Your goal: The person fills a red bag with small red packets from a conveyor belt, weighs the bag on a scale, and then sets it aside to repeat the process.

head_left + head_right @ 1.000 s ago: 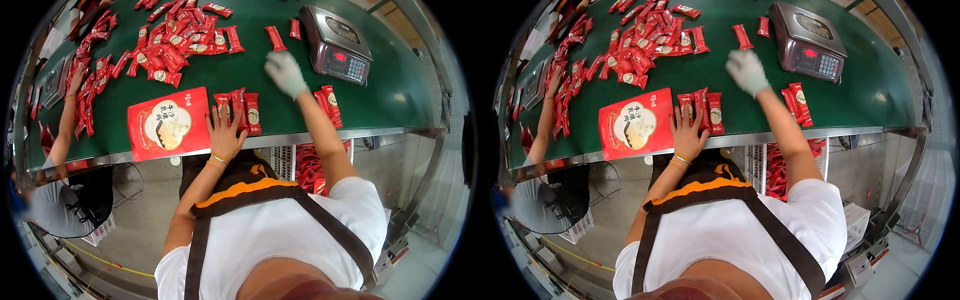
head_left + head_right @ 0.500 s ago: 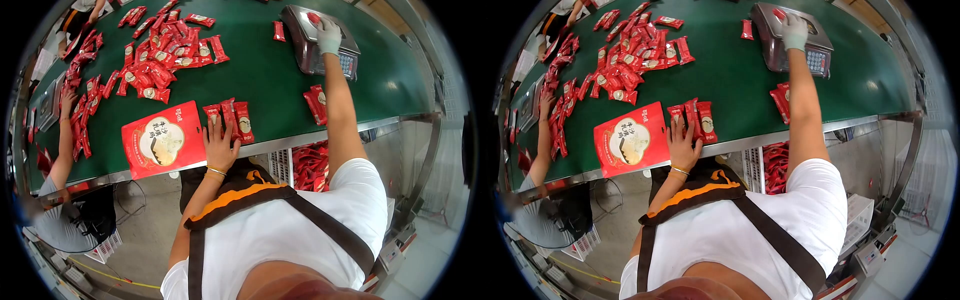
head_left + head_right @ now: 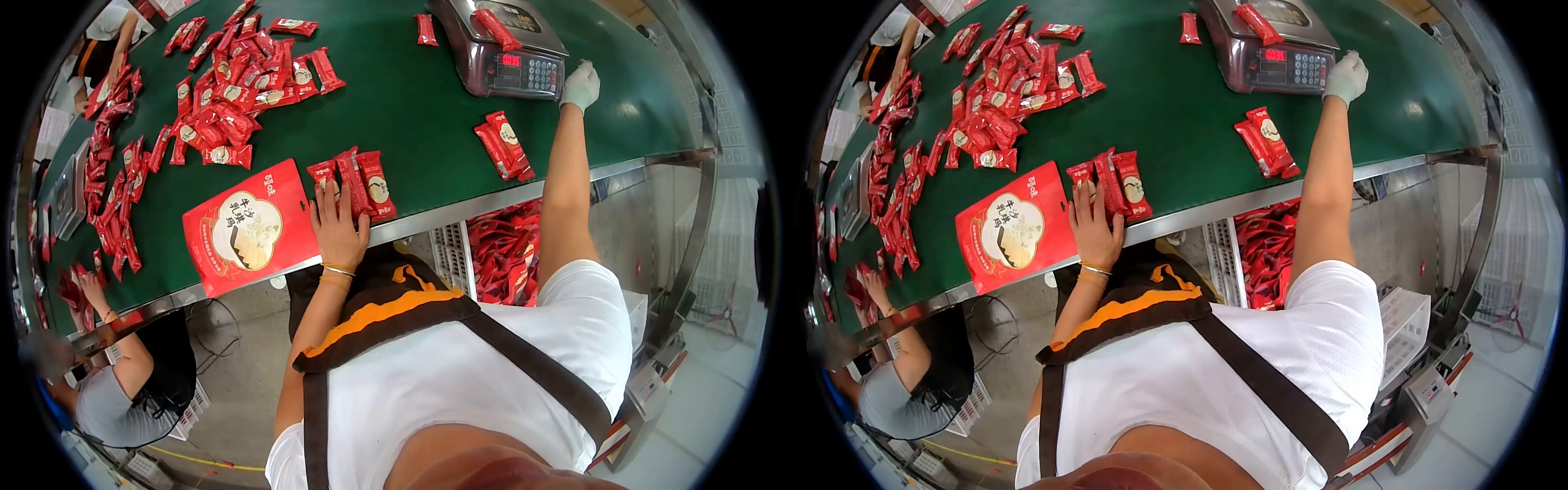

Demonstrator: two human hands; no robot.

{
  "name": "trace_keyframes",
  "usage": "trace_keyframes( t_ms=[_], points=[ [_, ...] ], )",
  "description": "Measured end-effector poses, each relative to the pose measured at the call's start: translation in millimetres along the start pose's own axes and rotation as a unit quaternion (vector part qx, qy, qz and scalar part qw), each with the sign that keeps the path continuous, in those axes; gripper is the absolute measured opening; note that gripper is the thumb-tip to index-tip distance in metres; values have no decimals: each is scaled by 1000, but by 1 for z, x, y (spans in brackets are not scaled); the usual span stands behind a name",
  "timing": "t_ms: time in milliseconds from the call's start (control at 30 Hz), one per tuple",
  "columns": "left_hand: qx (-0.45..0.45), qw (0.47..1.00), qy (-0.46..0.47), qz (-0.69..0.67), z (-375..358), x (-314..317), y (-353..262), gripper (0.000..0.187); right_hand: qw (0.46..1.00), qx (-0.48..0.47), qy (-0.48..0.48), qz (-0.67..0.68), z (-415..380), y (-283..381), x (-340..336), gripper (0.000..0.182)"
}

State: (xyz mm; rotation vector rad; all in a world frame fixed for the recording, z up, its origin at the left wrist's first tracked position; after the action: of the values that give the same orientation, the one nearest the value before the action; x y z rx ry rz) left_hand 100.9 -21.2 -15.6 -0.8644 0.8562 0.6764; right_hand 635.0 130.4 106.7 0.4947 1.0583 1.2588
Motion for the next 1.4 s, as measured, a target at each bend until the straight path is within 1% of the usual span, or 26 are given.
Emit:
trace_keyframes(
  t_ms=[133,200,233,267,333,367,433,467,533,567,600,633,667,700,733,800,867,933,1000,1067,1133,1200,1267,1300,1367,1400],
  points=[
    [-2,1000,2,-3,0,-2,0,64,999,15,16,24,-15,26,9,49],
    [-3,1000,-1,-1,0,0,1,64,999,-28,19,-23,-10,36,30,52],
    [-4,1000,-3,-1,-1,0,1,64,995,-33,82,-40,-5,44,40,53],
    [-7,1000,-4,1,-1,-1,1,64,996,-68,44,-43,-20,63,43,48],
    [-3,1000,-16,-4,0,-1,0,63,988,-116,89,-43,-9,48,87,59],
    [-4,1000,-17,-3,-1,-1,0,63,988,-116,90,-42,-9,49,96,59],
    [-5,1000,-17,-3,-1,-1,1,61,969,-146,156,-121,-17,56,114,65],
    [-7,1000,-18,0,0,-1,1,61,969,-147,159,-118,-23,61,118,65],
    [-4,1000,-17,-6,0,-1,1,60,939,-194,176,-221,-38,67,126,70],
    [-6,1000,-18,-11,0,-1,0,60,924,-217,215,-228,-45,69,124,65],
    [-8,1000,-19,-9,0,-1,0,60,924,-219,217,-226,-50,68,127,65],
    [-6,1000,-19,-11,0,-2,0,59,906,-236,261,-236,-54,60,135,60],
    [-4,1000,-19,-13,0,-2,0,59,886,-252,304,-246,-62,68,132,56],
    [-6,1000,-22,-13,0,-2,1,59,886,-302,275,-219,-80,74,126,53],
    [-5,1000,-24,-12,1,-2,1,59,876,-297,306,-223,-105,100,104,50],
    [-6,1000,-25,-14,-2,-2,0,59,870,-326,336,-153,-147,86,99,45],
    [-6,1000,-26,-11,-1,-1,2,59,846,-302,401,-177,-202,94,65,46],
    [-6,1000,-25,-16,-1,-1,2,58,799,-326,450,-231,-244,73,49,48],
    [-4,1000,-24,-20,-1,-2,3,58,768,-298,508,-250,-274,62,13,50],
    [-7,999,-20,-26,-1,-3,3,58,769,-254,518,-275,-288,72,-25,50],
    [-11,999,-19,-25,-1,-3,4,58,758,-255,494,-341,-286,65,-44,48],
    [-12,999,-9,-36,0,-3,3,58,781,-299,418,-355,-278,58,-53,34],
    [-15,999,-4,-41,0,-5,3,58,794,-348,386,-315,-262,55,-43,26],
    [-15,999,-1,-44,1,-4,3,58,809,-340,394,-275,-253,60,-30,23],
    [-14,999,1,-44,1,-4,3,58,844,-401,340,-107,-233,68,21,18],
    [-13,999,2,-42,1,-4,3,58,858,-361,359,-58,-224,81,52,18]
  ],
)
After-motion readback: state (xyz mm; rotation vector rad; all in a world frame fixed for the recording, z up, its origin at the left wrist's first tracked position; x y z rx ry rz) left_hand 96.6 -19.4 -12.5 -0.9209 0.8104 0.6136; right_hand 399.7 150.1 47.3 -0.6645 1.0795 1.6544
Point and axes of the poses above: each hand's wrist, its own z-axis towards the middle knuckle, its own x-axis out of the palm, y = z × x, the point moved 2 cm from there along z, towards the middle knuckle, and after that the axes turned 8 degrees about x, right-handed, at the moved point
